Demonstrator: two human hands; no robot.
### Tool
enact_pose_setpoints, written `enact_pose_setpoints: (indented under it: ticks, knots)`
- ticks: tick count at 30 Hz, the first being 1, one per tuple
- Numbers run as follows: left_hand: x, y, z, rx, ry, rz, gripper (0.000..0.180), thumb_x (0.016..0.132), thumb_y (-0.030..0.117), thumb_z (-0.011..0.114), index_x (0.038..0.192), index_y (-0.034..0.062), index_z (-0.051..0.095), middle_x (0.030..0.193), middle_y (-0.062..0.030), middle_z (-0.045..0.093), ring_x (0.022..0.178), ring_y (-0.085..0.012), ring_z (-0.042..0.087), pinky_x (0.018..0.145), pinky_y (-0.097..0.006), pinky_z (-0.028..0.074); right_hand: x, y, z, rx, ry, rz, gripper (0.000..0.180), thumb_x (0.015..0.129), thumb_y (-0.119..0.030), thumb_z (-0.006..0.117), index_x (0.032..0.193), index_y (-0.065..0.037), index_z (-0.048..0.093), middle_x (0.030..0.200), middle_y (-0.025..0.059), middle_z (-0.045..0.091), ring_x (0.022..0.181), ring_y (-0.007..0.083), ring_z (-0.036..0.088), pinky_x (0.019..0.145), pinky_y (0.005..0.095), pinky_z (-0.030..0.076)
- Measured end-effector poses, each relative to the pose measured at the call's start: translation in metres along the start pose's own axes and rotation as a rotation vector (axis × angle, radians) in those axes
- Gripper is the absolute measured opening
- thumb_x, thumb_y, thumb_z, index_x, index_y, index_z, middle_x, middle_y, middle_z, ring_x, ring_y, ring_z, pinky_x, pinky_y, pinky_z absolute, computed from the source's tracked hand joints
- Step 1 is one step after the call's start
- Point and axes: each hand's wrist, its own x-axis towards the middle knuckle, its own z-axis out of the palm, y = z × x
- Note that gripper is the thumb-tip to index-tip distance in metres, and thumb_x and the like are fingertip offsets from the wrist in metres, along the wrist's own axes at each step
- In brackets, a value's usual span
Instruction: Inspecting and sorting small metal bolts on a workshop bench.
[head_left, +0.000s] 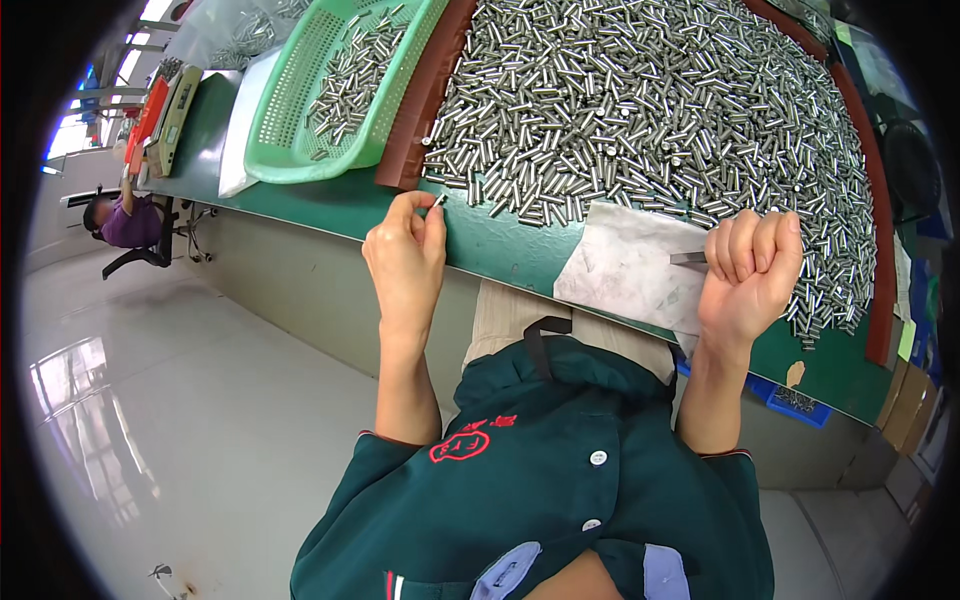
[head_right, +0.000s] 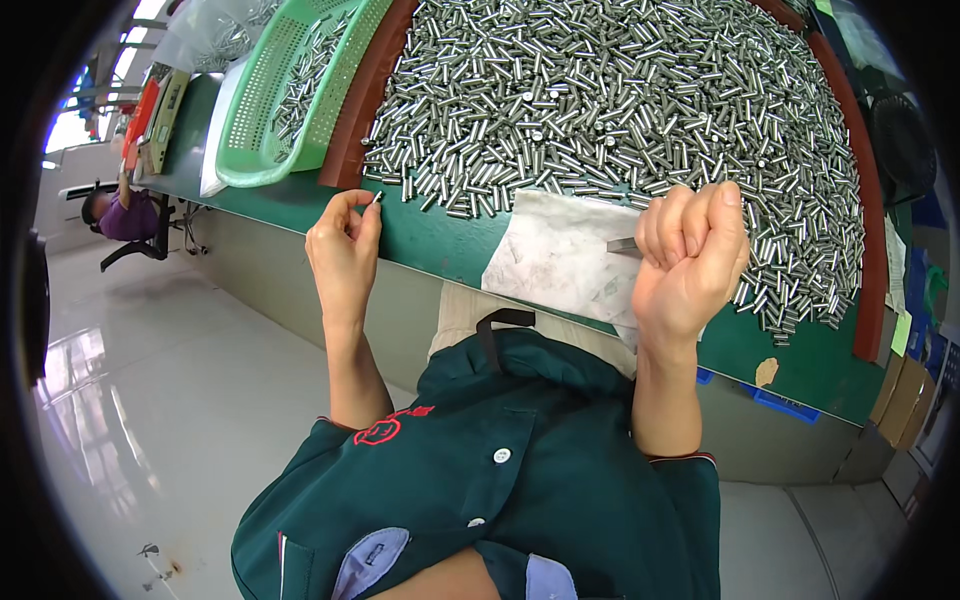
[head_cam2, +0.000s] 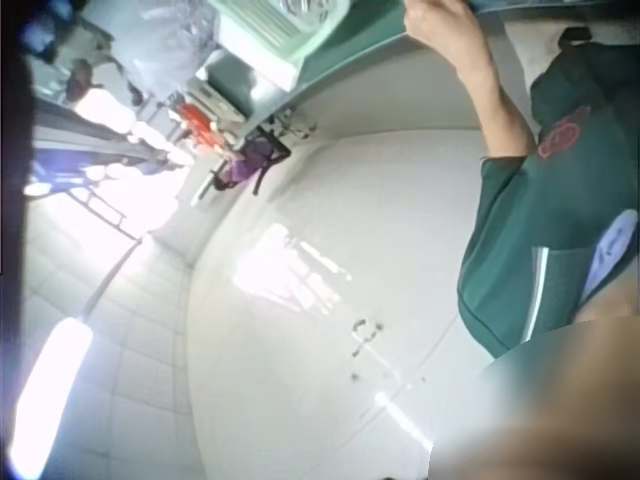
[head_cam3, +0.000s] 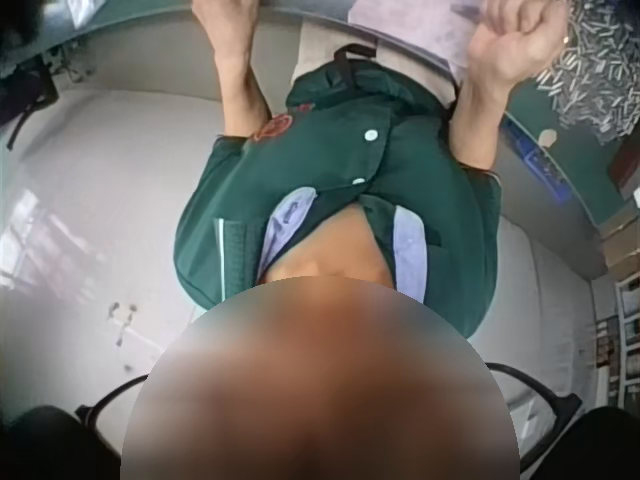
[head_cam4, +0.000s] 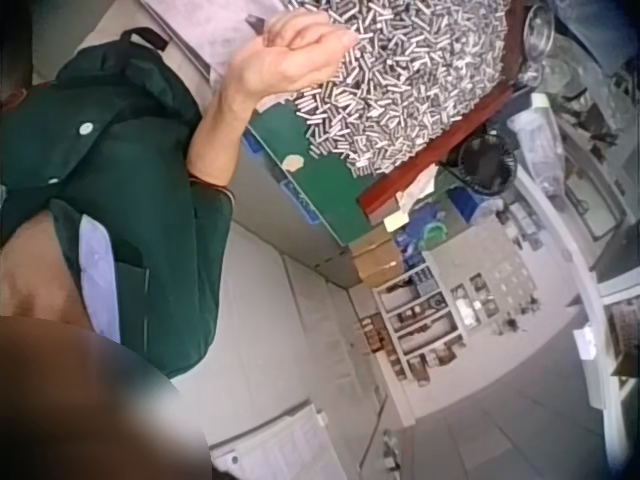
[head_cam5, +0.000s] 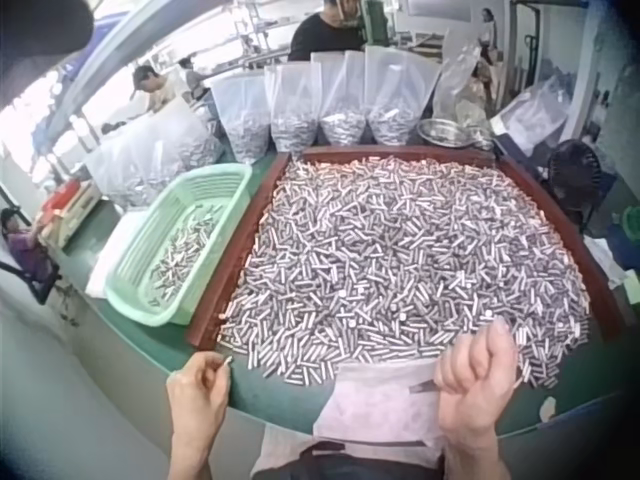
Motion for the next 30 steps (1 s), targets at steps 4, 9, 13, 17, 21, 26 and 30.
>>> enact_pose_setpoints:
  ticks: [4, 9, 13, 17, 21, 26, 30]
  knots:
    - [-0.002, 0.002, -0.001, 0.006, -0.007, -0.008, 0.01, 0.074, 0.003, 0.056, 0.081, -0.004, 0.058, 0.048, -0.0014, 0.039, 0.043, -0.0077, 0.036, 0.044, -0.024, 0.033, 0.0, -0.001, -0.001, 0.0, -0.012, -0.004, 0.038, 0.091, -0.022, 0.029, 0.055, -0.011, 0.025, 0.044, -0.0014, 0.023, 0.038, 0.0061, 0.014, 0.036, 0.0223, 0.014]
    - [-0.003, 0.0, 0.0, 0.002, 0.013, -0.006, 0.009, 0.074, 0.003, 0.057, 0.08, -0.0041, 0.057, 0.047, -0.0006, 0.038, 0.044, -0.0067, 0.034, 0.044, -0.023, 0.032, 0.0, -0.002, -0.001, 0.002, -0.007, -0.006, 0.038, 0.091, -0.022, 0.028, 0.055, -0.011, 0.025, 0.044, -0.0015, 0.023, 0.038, 0.0061, 0.014, 0.036, 0.0223, 0.014]
    - [-0.012, -0.006, -0.012, -0.175, 0.057, -0.106, 0.005, 0.074, 0.001, 0.056, 0.077, -0.0036, 0.055, 0.048, 0.0037, 0.035, 0.045, -0.0032, 0.03, 0.043, -0.019, 0.027, 0.0, 0.001, 0.003, 0.025, -0.007, 0.023, 0.039, 0.092, -0.024, 0.028, 0.055, -0.012, 0.025, 0.045, -0.0016, 0.023, 0.039, 0.0064, 0.014, 0.038, 0.0225, 0.015]
    - [-0.033, -0.019, -0.04, -0.333, 0.198, -0.18, 0.006, 0.072, -0.004, 0.056, 0.077, -0.0007, 0.054, 0.052, 0.0074, 0.034, 0.048, 0.0, 0.027, 0.045, -0.015, 0.022, 0.0, 0.007, -0.003, 0.083, -0.054, 0.02, 0.039, 0.093, -0.022, 0.028, 0.055, -0.013, 0.025, 0.045, -0.0026, 0.023, 0.038, 0.006, 0.015, 0.037, 0.0215, 0.014]
    - [-0.057, -0.017, -0.082, -0.309, 0.415, -0.156, 0.01, 0.069, -0.007, 0.057, 0.075, 0.001, 0.053, 0.053, 0.0072, 0.037, 0.048, 0.0006, 0.03, 0.044, -0.015, 0.023, 0.001, 0.004, -0.002, 0.017, -0.085, -0.026, 0.038, 0.092, -0.018, 0.029, 0.055, -0.014, 0.024, 0.044, -0.0036, 0.02, 0.038, 0.0053, 0.015, 0.034, 0.0193, 0.012]
    - [-0.086, -0.001, -0.126, -0.313, 0.639, -0.095, 0.018, 0.062, -0.009, 0.059, 0.069, 0.0045, 0.05, 0.054, 0.0028, 0.043, 0.045, -0.0056, 0.032, 0.04, -0.019, 0.022, -0.002, 0.0, 0.005, -0.123, 0.028, -0.092, 0.039, 0.089, -0.017, 0.032, 0.051, -0.016, 0.023, 0.044, -0.0026, 0.018, 0.037, 0.0063, 0.012, 0.033, 0.0194, 0.014]
    - [-0.077, -0.02, -0.138, -0.63, 0.574, 0.104, 0.016, 0.061, -0.01, 0.045, 0.059, 0.0052, 0.039, 0.051, 0.0017, 0.037, 0.044, -0.01, 0.028, 0.039, -0.022, 0.019, -0.001, 0.0, 0.007, -0.133, 0.001, -0.072, 0.039, 0.089, -0.017, 0.032, 0.051, -0.015, 0.023, 0.045, -0.0023, 0.018, 0.037, 0.0068, 0.012, 0.034, 0.0201, 0.014]
